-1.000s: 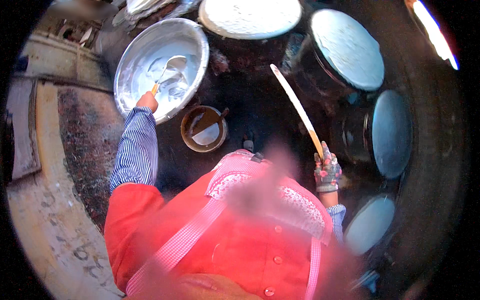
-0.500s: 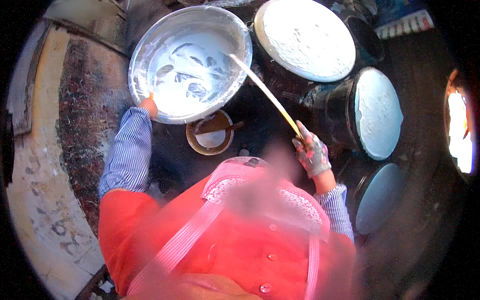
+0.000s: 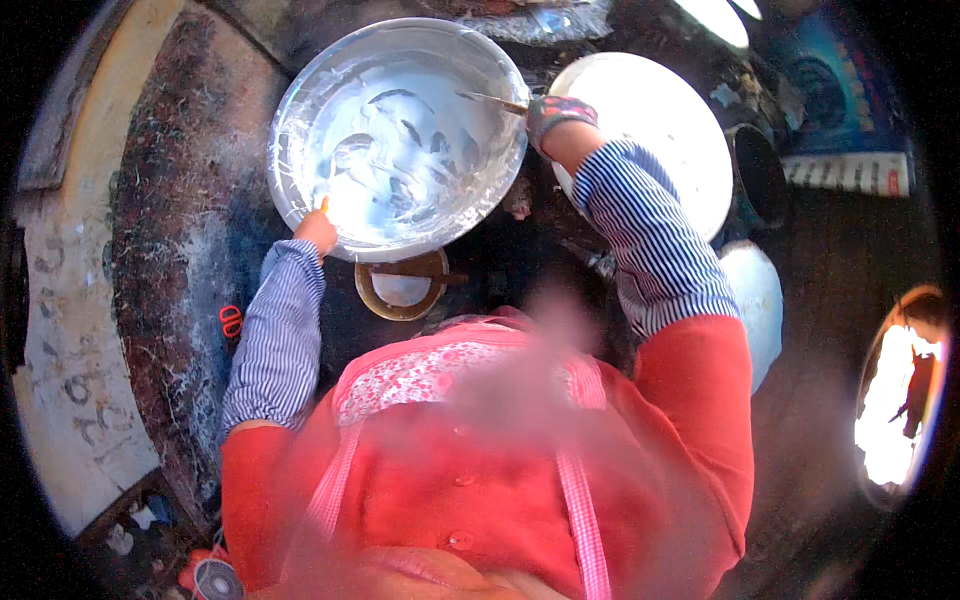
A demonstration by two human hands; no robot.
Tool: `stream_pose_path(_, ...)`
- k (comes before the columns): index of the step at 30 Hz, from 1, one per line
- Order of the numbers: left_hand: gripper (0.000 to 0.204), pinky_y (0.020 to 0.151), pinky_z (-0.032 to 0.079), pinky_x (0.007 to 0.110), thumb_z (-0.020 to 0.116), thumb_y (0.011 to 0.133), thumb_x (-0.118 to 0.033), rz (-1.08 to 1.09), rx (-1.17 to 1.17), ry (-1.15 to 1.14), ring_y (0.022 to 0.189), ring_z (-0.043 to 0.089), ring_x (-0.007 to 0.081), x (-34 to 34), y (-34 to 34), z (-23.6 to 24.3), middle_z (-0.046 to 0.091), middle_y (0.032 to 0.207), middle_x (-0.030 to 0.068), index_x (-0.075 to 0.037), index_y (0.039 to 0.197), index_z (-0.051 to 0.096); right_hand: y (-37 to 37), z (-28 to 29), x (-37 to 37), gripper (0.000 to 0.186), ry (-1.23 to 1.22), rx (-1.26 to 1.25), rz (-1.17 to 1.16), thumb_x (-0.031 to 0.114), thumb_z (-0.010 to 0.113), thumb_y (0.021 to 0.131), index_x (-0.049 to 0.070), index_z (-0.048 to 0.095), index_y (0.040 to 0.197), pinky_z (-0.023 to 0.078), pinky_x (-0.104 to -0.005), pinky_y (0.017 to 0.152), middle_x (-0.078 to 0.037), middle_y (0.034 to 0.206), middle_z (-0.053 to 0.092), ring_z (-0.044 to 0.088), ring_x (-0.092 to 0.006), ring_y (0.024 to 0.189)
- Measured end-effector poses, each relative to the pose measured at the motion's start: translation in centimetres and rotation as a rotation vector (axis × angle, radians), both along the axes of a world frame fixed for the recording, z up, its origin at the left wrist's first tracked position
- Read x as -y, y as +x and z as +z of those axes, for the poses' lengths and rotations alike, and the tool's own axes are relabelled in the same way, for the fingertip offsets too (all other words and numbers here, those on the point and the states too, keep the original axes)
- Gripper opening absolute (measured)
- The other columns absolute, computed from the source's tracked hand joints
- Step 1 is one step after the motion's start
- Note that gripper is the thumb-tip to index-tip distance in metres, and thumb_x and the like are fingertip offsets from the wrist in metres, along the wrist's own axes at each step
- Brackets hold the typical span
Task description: The person scoops white batter from a metal bowl and spreads it onto multiple hot, round griddles using a wooden stick. They flip the cooking crepes and stack the finished ones on a nearby surface. The process is repeated continuously across several griddles.
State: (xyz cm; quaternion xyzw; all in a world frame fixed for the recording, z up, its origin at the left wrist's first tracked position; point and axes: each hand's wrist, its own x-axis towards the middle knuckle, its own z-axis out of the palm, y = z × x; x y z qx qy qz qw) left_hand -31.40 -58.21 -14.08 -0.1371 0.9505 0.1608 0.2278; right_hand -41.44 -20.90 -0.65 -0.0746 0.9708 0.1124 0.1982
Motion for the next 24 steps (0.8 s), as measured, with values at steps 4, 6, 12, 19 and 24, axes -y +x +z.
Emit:
stream_pose_path(4, 0.039, 0.066, 0.048, 0.037, 0.053, 0.07, -0.01, -0.004, 0.11, -0.009, 0.078, 0.059, 0.0334, -4.6, -1.5, -0.3, 0.059, 0.085, 0.0234, 0.007, 0.105, 0.049, -3.9, -1.7, 3.1, 0.026, 0.078, 0.053, 0.198, 0.021, 0.048, 0.08, 0.011, 0.062, 0.1, 0.05, -0.0363, 0.066, -0.009, 0.093, 0.063, 0.062, -0.0256, 0.084)
stream_pose_path(6, 0.033, 0.069, 0.048, 0.036, 0.054, 0.07, -0.012, 0.079, 0.319, 0.116, 0.08, 0.06, 0.0318, -7.6, -1.7, 3.1, 0.059, 0.08, 0.0236, 0.008, 0.096, 0.053, -4.1, -4.4, 3.2, 0.026, 0.023, 0.103, 0.279, 0.023, 0.048, 0.08, 0.01, 0.061, 0.099, 0.05, -0.0357, 0.068, -0.009, 0.095, 0.062, 0.062, -0.0248, 0.085)
stream_pose_path(12, 0.031, 0.076, 0.044, 0.043, 0.046, 0.076, -0.009, 0.042, 0.19, 0.053, 0.087, 0.056, 0.0376, -5.2, 6.5, 7.4, 0.055, 0.089, 0.03, 0.007, 0.102, 0.051, -2.2, 0.1, 0.4, 0.023, 0.101, 0.273, 0.492, 0.017, 0.048, 0.077, 0.009, 0.062, 0.094, 0.049, -0.035, 0.064, -0.011, 0.086, 0.063, 0.062, -0.026, 0.076)
stream_pose_path(19, 0.026, 0.072, 0.046, 0.041, 0.047, 0.074, -0.006, 0.1, 0.281, -0.009, 0.084, 0.057, 0.0384, -7.0, 3.3, 5.1, 0.057, 0.089, 0.0277, 0.007, 0.096, 0.051, -2.3, -2.9, 2.1, 0.022, 0.138, 0.306, 0.525, 0.016, 0.057, 0.074, 0.01, 0.063, 0.095, 0.05, -0.0353, 0.065, -0.01, 0.089, 0.063, 0.062, -0.0253, 0.082)
stream_pose_path(24, 0.031, 0.077, 0.043, 0.042, 0.049, 0.076, -0.012, 0.027, 0.264, 0.178, 0.089, 0.054, 0.039, -7.2, 6.3, 7.0, 0.055, 0.091, 0.029, 0.01, 0.099, 0.05, -3.8, 2.0, 0.2, 0.02, 0.088, 0.363, 0.525, 0.016, 0.05, 0.075, 0.008, 0.063, 0.088, 0.049, -0.0344, 0.064, -0.01, 0.083, 0.064, 0.062, -0.0254, 0.076)
